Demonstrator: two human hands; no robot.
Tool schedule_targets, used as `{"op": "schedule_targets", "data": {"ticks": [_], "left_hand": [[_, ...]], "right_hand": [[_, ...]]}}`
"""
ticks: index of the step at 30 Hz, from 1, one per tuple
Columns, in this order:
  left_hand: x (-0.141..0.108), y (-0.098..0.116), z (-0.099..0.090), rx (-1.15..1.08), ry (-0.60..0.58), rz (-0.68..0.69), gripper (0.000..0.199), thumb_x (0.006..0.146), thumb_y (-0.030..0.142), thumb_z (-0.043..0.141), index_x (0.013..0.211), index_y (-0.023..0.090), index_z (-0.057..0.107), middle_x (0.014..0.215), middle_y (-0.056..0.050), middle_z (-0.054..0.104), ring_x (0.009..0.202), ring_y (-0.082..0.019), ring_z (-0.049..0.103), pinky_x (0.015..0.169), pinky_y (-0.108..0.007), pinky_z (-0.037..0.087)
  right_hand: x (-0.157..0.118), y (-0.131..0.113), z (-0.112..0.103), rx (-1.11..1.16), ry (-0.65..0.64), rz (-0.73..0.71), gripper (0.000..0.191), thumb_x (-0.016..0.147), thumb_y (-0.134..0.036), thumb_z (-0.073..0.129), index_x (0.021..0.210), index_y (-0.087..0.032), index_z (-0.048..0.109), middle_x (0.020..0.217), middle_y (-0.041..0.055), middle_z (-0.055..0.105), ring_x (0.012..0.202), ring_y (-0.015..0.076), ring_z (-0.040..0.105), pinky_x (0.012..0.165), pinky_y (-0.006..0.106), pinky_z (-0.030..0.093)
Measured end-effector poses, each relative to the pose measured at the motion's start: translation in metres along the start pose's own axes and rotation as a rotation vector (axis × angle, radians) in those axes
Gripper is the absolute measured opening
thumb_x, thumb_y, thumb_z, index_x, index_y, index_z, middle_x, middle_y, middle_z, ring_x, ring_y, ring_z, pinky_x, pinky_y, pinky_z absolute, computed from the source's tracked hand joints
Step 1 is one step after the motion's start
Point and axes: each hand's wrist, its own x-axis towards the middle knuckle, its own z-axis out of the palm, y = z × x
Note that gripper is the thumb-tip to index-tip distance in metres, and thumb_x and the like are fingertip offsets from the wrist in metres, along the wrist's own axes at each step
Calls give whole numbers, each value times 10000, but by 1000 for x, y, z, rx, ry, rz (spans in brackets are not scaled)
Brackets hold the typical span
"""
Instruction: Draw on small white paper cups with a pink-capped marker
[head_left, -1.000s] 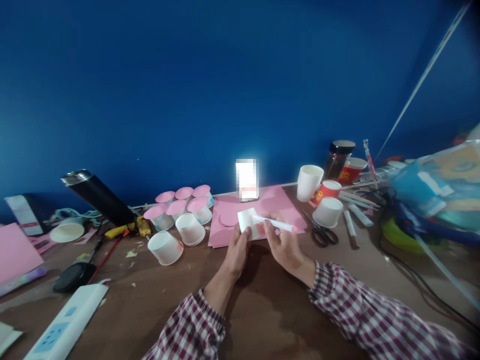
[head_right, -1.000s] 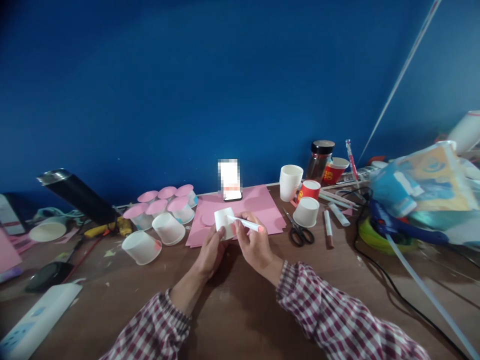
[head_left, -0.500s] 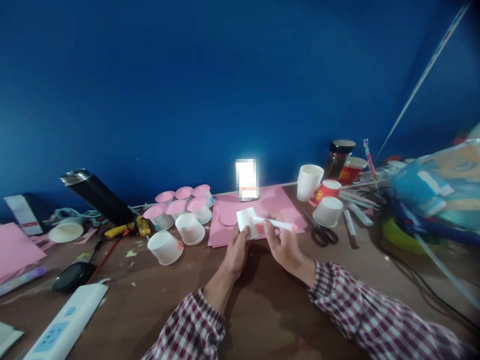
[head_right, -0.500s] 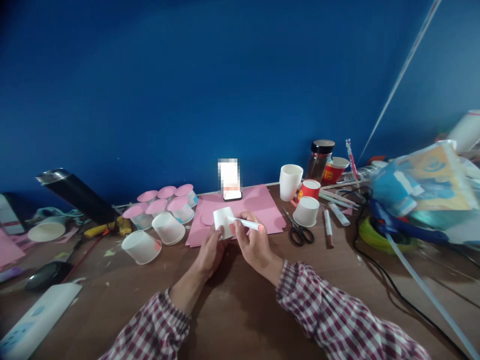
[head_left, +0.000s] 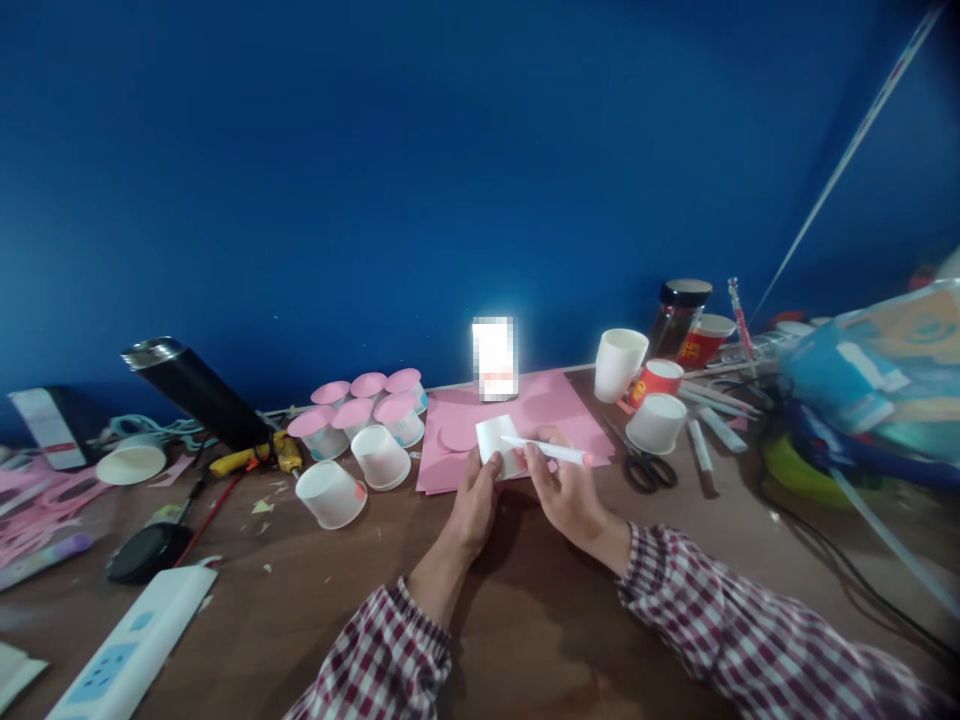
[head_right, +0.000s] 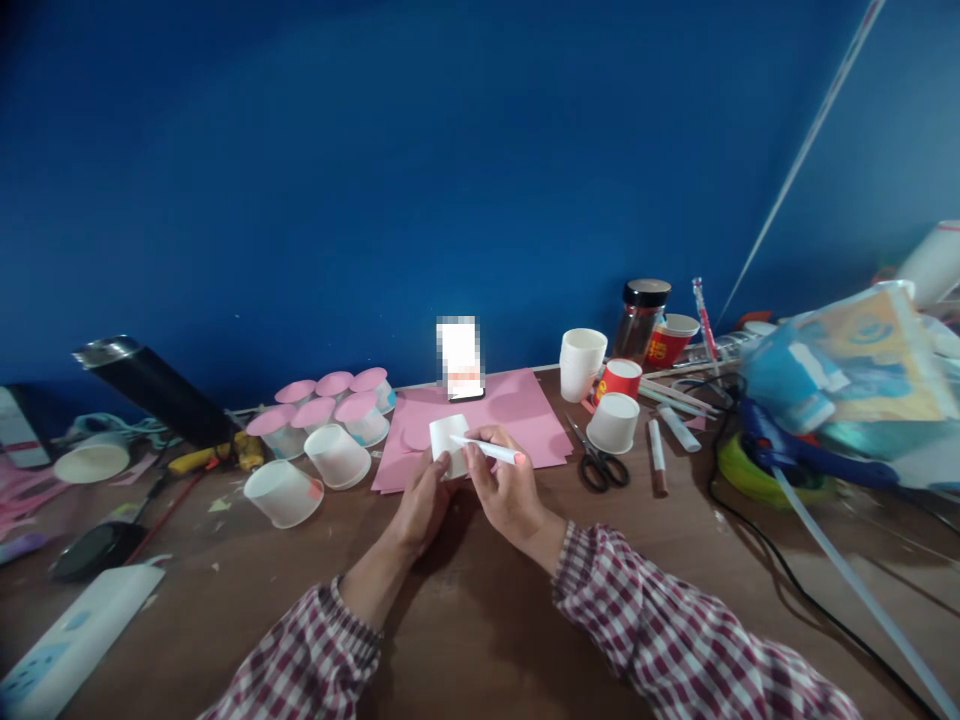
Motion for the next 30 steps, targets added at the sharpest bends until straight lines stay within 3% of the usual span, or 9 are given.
{"op": "schedule_targets", "data": {"ticks": [17,30], "left_hand": [[1,0,0,-53,-42,16,357,871,346,529,1193,194,542,1189,-82,613,1124,-241,545,1020,-411,360],[1,3,3,-47,-71,50,258,893,328,488,1081,171,567,1062,-75,640,1030,-207,575,987,-382,384]], "right_hand": [[4,2,-2,-36,56,-61,132,940,-266,447,923,-202,561,835,103,658,750,221,645,643,344,544],[2,-2,-2,-8,32,-85,164,934,-305,450,937,-230,595,758,91,624,626,218,621,532,355,554]]}}
